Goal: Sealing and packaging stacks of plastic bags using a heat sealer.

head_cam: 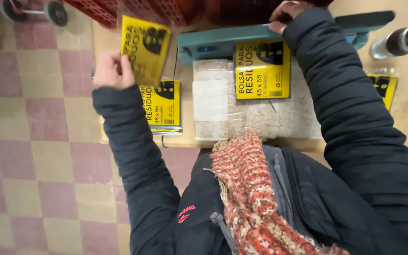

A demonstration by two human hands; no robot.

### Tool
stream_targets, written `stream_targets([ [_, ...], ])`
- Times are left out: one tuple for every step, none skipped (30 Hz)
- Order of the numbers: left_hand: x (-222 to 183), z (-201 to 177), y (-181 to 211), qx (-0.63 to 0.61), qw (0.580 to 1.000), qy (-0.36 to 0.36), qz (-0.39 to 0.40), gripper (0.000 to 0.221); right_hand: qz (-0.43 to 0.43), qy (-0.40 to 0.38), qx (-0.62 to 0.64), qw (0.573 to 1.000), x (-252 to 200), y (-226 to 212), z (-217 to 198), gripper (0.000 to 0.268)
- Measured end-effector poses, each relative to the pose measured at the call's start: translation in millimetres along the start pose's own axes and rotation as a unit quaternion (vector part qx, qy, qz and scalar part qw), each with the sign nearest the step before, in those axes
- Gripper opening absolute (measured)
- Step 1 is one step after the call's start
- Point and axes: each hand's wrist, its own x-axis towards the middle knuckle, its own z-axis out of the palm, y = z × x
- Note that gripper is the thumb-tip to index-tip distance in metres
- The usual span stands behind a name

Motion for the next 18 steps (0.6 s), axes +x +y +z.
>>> stream_targets([
  [-3, -12, 8, 0.013, 0.999, 0.029, 0.029, 0.011, 0.0, -0.003, 0.078, 0.997, 1, 2, -4, 0.023],
  [-10, -22, 21, 0.012, 0.999, 0.038, 0.033, 0.011, -0.006, 0.003, 0.074, 0.997, 2, 13, -5, 0.023],
  [-19, -32, 33, -0.02, 0.999, 0.047, 0.002, 0.012, -0.009, 0.001, 0.222, 0.975, -1, 25, -5, 0.026],
  [-27, -39, 44, -0.052, 0.997, 0.056, -0.029, 0.014, -0.012, -0.002, 0.365, 0.931, -2, 38, -4, 0.029],
  [-36, -46, 54, -0.052, 0.997, 0.056, -0.029, 0.014, -0.011, -0.002, 0.366, 0.931, -12, 36, -15, 0.029],
  [-44, -52, 63, -0.077, 0.994, 0.064, -0.044, 0.015, -0.019, -0.04, 0.454, 0.89, -23, 36, -25, 0.027],
  [-52, -57, 72, -0.103, 0.99, 0.072, -0.06, 0.018, -0.025, -0.077, 0.538, 0.839, -34, 36, -35, 0.028],
  [-58, -62, 75, -0.103, 0.99, 0.07, -0.06, 0.018, -0.024, -0.077, 0.539, 0.839, -48, 24, -27, 0.028],
  [-62, -66, 78, -0.1, 0.992, 0.06, -0.051, 0.021, 0.113, -0.097, 0.359, 0.922, -58, 12, -20, 0.034],
  [-67, -69, 81, -0.098, 0.993, 0.05, -0.041, 0.025, 0.243, -0.114, 0.158, 0.95, -68, 1, -13, 0.041],
  [-68, -70, 87, -0.098, 0.993, 0.049, -0.041, 0.025, 0.243, -0.114, 0.158, 0.95, -68, 7, 6, 0.041],
  [-68, -70, 94, -0.076, 0.996, 0.046, -0.021, 0.027, 0.266, -0.115, 0.081, 0.954, -69, 15, 25, 0.048],
  [-67, -70, 101, -0.056, 0.998, 0.039, 0.001, 0.029, 0.292, -0.115, 0.006, 0.949, -73, 22, 45, 0.056],
  [-65, -68, 109, -0.058, 0.998, 0.033, 0.004, 0.029, 0.298, -0.114, 0.008, 0.948, -70, 34, 62, 0.056],
  [-62, -66, 118, -0.043, 0.999, 0.012, 0.022, 0.032, 0.232, -0.072, -0.02, 0.97, -66, 46, 78, 0.058],
  [-58, -63, 127, -0.029, 0.999, -0.008, 0.041, 0.034, 0.165, -0.03, -0.048, 0.985, -62, 58, 94, 0.061],
  [-53, -60, 143, -0.032, 0.998, -0.018, 0.047, 0.034, 0.176, -0.027, -0.045, 0.983, -72, 51, 82, 0.061],
  [-48, -55, 158, 0.016, 0.994, -0.02, 0.104, 0.033, 0.226, -0.034, -0.028, 0.973, -82, 44, 70, 0.055],
])
